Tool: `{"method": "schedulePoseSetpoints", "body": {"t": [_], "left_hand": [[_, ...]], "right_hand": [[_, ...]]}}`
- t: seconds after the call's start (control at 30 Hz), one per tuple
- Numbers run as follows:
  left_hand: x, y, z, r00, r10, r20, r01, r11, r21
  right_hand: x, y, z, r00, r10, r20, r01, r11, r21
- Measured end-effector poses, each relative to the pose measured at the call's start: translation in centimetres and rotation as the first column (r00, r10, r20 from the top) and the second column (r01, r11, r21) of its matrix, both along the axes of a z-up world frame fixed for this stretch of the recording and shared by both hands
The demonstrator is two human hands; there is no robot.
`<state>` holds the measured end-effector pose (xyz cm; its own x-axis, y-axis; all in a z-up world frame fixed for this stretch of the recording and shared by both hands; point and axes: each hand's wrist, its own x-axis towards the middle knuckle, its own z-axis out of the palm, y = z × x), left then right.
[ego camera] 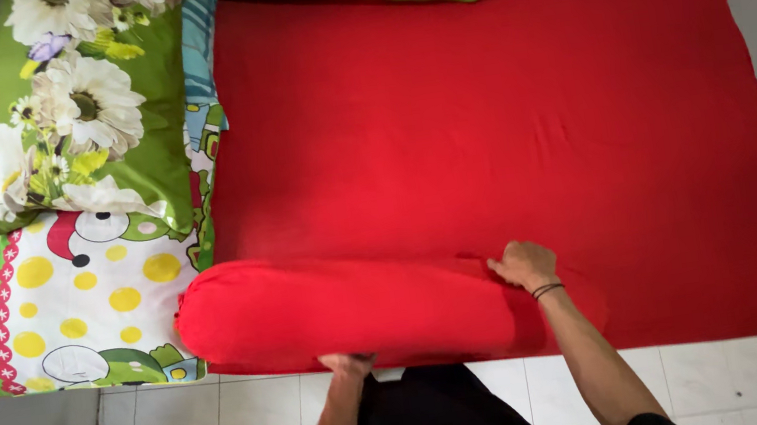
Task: The person arranges cylindrical pillows on a red bedsheet, placing a green pillow and a red pillow at the head of the bed. They then smooth the red sheet across the mattress surface by hand.
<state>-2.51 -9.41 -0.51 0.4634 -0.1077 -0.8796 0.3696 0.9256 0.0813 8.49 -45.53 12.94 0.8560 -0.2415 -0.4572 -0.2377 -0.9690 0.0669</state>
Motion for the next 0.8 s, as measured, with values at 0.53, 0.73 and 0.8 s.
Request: {"method": "schedulePoseSetpoints", "body": {"t": [0.53,0.73,0.8], "left_hand": [[-5.1,-6.9,-1.1,0.944,0.251,0.216,-0.236,0.967,-0.091],[-5.1,-6.5,-0.2,0.914,0.258,0.312,-0.236,0.966,-0.109],[-4.6,-6.4,0.0,0.905,0.257,0.338,-0.232,0.966,-0.113]], "right_hand": [[-1.9,-2.2,-5.1,0.944,0.119,-0.308,0.071,0.837,0.542],[-4.0,-5.6,-6.2,0.882,0.084,-0.464,0.218,0.799,0.560],[-4.1,-6.1,-5.6,0.892,0.037,-0.450,0.241,0.805,0.543]]}}
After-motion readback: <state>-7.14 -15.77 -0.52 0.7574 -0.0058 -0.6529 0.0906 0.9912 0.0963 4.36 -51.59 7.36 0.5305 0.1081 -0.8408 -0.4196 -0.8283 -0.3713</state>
